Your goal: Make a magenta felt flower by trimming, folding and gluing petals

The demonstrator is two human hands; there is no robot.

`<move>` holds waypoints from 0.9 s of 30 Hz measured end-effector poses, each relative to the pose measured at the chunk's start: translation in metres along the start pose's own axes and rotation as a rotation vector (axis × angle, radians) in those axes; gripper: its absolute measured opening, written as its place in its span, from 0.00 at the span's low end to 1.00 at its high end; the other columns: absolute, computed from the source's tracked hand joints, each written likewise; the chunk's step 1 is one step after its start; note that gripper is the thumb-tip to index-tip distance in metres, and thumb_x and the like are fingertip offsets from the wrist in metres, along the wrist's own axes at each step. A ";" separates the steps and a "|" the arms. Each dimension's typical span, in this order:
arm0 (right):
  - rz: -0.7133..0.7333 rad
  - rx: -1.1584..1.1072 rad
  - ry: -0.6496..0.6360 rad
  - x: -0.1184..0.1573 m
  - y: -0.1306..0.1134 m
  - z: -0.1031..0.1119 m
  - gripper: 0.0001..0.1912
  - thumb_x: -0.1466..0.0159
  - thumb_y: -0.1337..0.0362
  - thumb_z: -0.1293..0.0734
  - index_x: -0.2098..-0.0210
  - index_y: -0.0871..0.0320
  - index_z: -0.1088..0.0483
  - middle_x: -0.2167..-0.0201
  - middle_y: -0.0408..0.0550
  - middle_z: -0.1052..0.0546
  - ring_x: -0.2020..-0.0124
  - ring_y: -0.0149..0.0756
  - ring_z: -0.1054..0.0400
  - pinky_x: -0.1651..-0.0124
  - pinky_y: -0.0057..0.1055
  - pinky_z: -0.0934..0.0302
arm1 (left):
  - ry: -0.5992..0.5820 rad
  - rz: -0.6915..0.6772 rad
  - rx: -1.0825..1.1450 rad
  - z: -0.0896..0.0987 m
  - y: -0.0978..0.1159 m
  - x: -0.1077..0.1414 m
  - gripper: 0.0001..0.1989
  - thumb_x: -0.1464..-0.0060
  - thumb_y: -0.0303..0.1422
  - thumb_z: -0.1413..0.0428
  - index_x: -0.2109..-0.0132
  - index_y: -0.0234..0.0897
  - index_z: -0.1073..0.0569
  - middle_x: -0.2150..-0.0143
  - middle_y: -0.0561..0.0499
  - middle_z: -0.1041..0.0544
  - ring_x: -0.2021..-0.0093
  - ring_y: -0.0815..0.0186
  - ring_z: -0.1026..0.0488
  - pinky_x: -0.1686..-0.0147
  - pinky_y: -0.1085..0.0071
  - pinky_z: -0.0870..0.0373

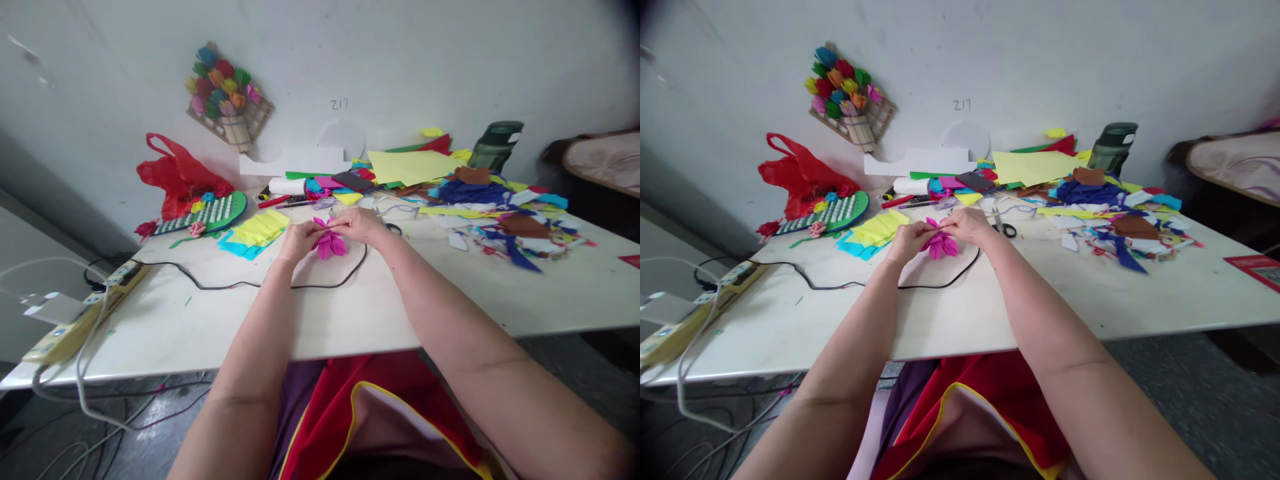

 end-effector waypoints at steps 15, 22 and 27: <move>-0.109 -0.119 0.065 0.002 -0.003 -0.001 0.09 0.40 0.63 0.34 0.61 0.54 0.24 0.68 0.45 0.21 0.66 0.36 0.29 0.65 0.29 0.41 | -0.018 0.029 -0.014 0.001 0.004 0.002 0.12 0.51 0.41 0.41 0.68 0.35 0.21 0.74 0.52 0.24 0.73 0.70 0.31 0.69 0.75 0.36; 0.055 -0.136 0.087 -0.004 0.010 -0.012 0.08 0.40 0.63 0.34 0.66 0.55 0.22 0.64 0.47 0.23 0.62 0.36 0.31 0.63 0.29 0.42 | -0.019 0.002 -0.006 0.001 0.004 0.002 0.11 0.51 0.40 0.41 0.69 0.36 0.21 0.73 0.52 0.23 0.71 0.69 0.29 0.68 0.75 0.35; 0.096 -0.165 0.114 -0.005 0.016 -0.018 0.08 0.40 0.63 0.33 0.65 0.55 0.22 0.66 0.47 0.24 0.63 0.35 0.32 0.63 0.29 0.42 | -0.029 -0.014 -0.041 0.003 0.005 0.002 0.09 0.49 0.37 0.42 0.69 0.36 0.22 0.74 0.52 0.24 0.72 0.69 0.29 0.69 0.75 0.36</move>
Point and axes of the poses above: each hand's wrist, its own x-axis away from the middle knuckle, its own z-axis out of the back of the hand, y = z × x, the point moved 1 cm from there along -x, towards the middle knuckle
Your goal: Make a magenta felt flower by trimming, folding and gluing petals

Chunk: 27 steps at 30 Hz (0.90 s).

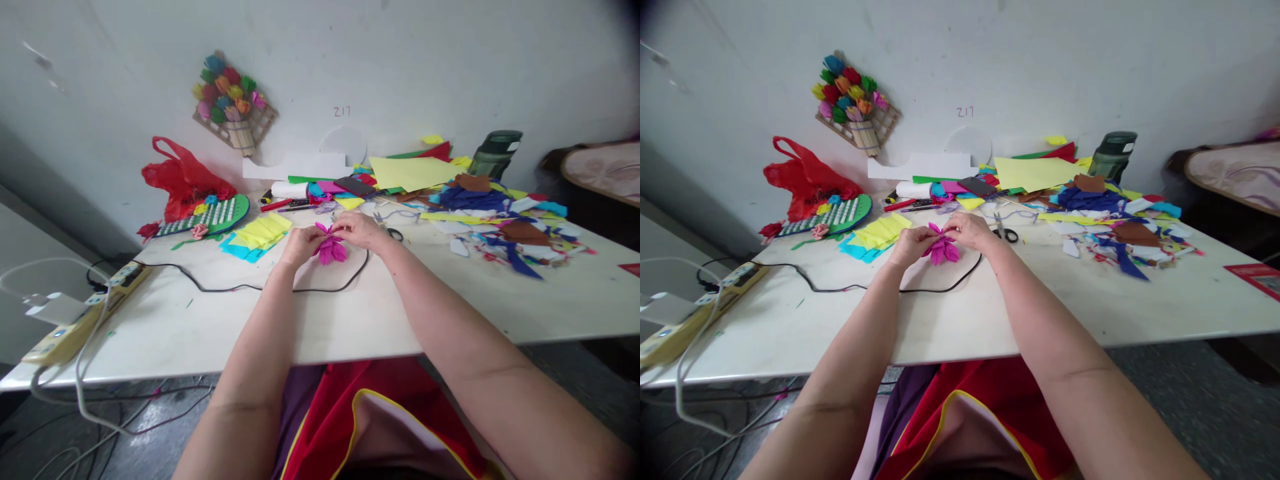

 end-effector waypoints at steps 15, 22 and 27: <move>-0.031 0.100 -0.029 0.000 -0.008 0.003 0.08 0.40 0.63 0.33 0.64 0.52 0.20 0.65 0.47 0.22 0.61 0.36 0.30 0.66 0.28 0.44 | 0.079 0.042 0.044 -0.009 -0.011 0.001 0.11 0.52 0.39 0.40 0.66 0.36 0.21 0.72 0.51 0.22 0.72 0.69 0.29 0.69 0.75 0.34; -0.037 0.124 -0.033 0.000 -0.009 0.002 0.09 0.39 0.63 0.33 0.64 0.49 0.20 0.63 0.45 0.22 0.62 0.35 0.30 0.67 0.28 0.45 | 0.052 0.043 0.075 -0.007 -0.009 0.001 0.10 0.52 0.38 0.41 0.67 0.36 0.21 0.71 0.50 0.22 0.71 0.69 0.29 0.70 0.75 0.35; -0.011 0.090 -0.043 0.000 -0.005 -0.001 0.09 0.39 0.63 0.33 0.62 0.50 0.20 0.64 0.45 0.22 0.63 0.33 0.31 0.67 0.27 0.45 | 0.046 0.102 0.118 -0.006 -0.007 0.001 0.11 0.53 0.38 0.39 0.67 0.35 0.21 0.73 0.51 0.23 0.73 0.69 0.30 0.71 0.75 0.36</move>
Point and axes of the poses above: each hand's wrist, its own x-axis away from the middle knuckle, its own z-axis out of the back of the hand, y = z × x, the point moved 1 cm from there along -x, towards the middle knuckle
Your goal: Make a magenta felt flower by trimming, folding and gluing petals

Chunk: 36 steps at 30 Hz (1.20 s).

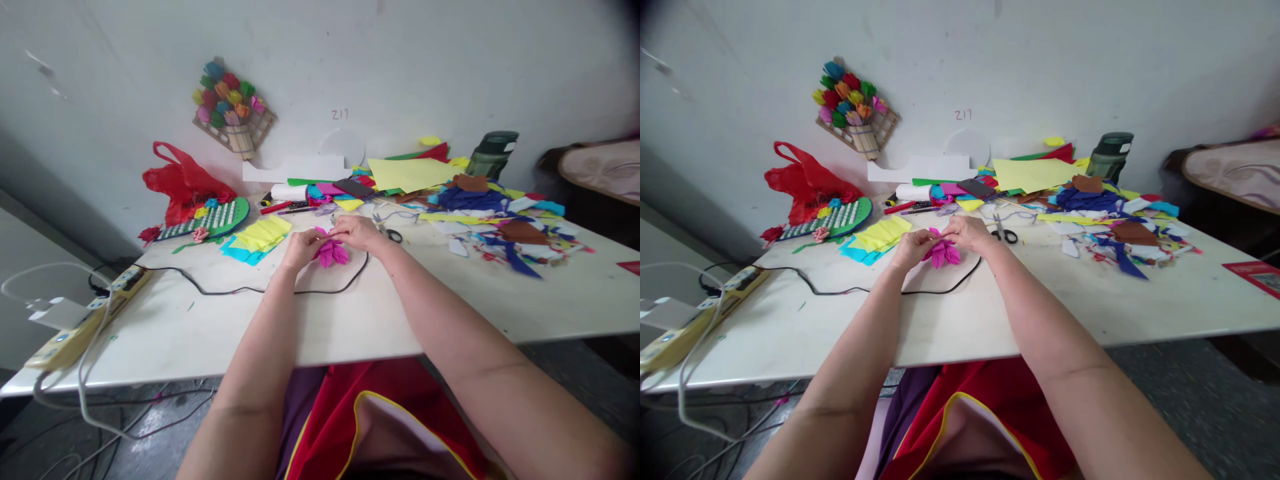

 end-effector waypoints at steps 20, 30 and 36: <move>0.014 -0.026 0.047 -0.004 -0.006 0.004 0.08 0.40 0.61 0.32 0.64 0.50 0.20 0.63 0.45 0.22 0.63 0.34 0.30 0.65 0.28 0.43 | -0.078 0.455 0.762 0.006 0.006 0.006 0.19 0.61 0.45 0.35 0.68 0.33 0.24 0.73 0.49 0.23 0.75 0.70 0.30 0.77 0.76 0.37; -0.034 0.037 0.129 -0.002 -0.012 0.002 0.08 0.39 0.61 0.33 0.65 0.51 0.20 0.59 0.45 0.23 0.61 0.34 0.30 0.65 0.28 0.43 | -0.041 0.502 0.880 -0.002 0.000 0.004 0.12 0.53 0.34 0.39 0.60 0.34 0.24 0.68 0.49 0.22 0.71 0.70 0.26 0.76 0.78 0.34; -0.025 0.055 0.145 -0.001 -0.017 0.002 0.08 0.39 0.60 0.34 0.66 0.51 0.21 0.58 0.44 0.24 0.62 0.33 0.30 0.68 0.27 0.46 | -0.033 0.605 0.996 -0.002 0.007 0.006 0.08 0.50 0.34 0.40 0.63 0.34 0.26 0.69 0.49 0.23 0.73 0.70 0.26 0.74 0.76 0.30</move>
Point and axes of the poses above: each hand's wrist, its own x-axis away from the middle knuckle, its own z-axis out of the back of the hand, y = z × x, the point moved 1 cm from there along -x, towards the middle knuckle
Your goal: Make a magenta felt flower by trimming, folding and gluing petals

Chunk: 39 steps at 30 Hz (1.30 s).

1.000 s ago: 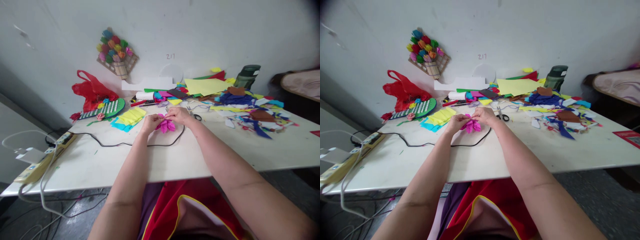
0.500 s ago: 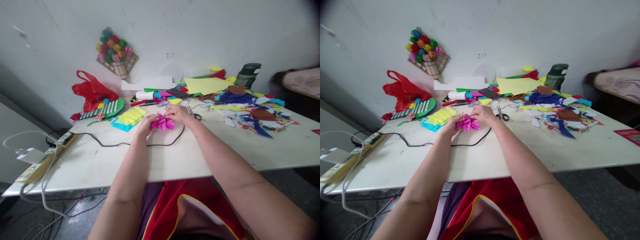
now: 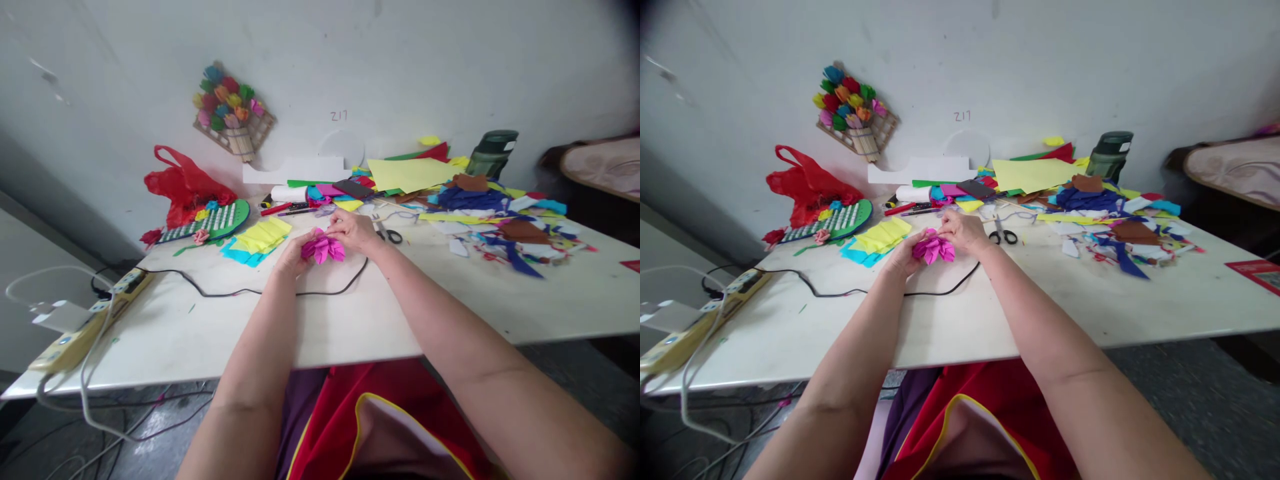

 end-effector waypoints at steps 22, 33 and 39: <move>0.106 0.147 0.002 0.002 -0.017 0.007 0.16 0.34 0.57 0.41 0.65 0.52 0.22 0.55 0.46 0.25 0.65 0.34 0.35 0.69 0.30 0.51 | 0.066 0.176 0.165 -0.003 0.009 0.006 0.03 0.46 0.24 0.46 0.64 0.30 0.28 0.71 0.47 0.24 0.72 0.68 0.25 0.70 0.72 0.25; 0.024 0.163 -0.179 0.002 -0.009 0.008 0.16 0.34 0.56 0.40 0.54 0.49 0.23 0.58 0.48 0.25 0.64 0.35 0.33 0.71 0.29 0.54 | 0.029 0.027 -0.035 0.004 0.002 -0.005 0.00 0.53 0.23 0.41 0.71 0.28 0.26 0.75 0.49 0.25 0.76 0.72 0.30 0.74 0.76 0.33; 0.063 0.189 -0.234 0.003 -0.006 0.015 0.18 0.33 0.53 0.42 0.52 0.47 0.24 0.64 0.47 0.23 0.65 0.35 0.33 0.69 0.29 0.54 | -0.058 -0.068 -0.179 0.002 0.002 0.000 0.10 0.60 0.31 0.34 0.75 0.30 0.26 0.79 0.51 0.28 0.80 0.74 0.36 0.79 0.75 0.42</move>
Point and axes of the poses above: each hand's wrist, its own x-axis away from the middle knuckle, its own z-axis out of the back of the hand, y = z × x, the point moved 1 cm from there along -x, towards the middle knuckle
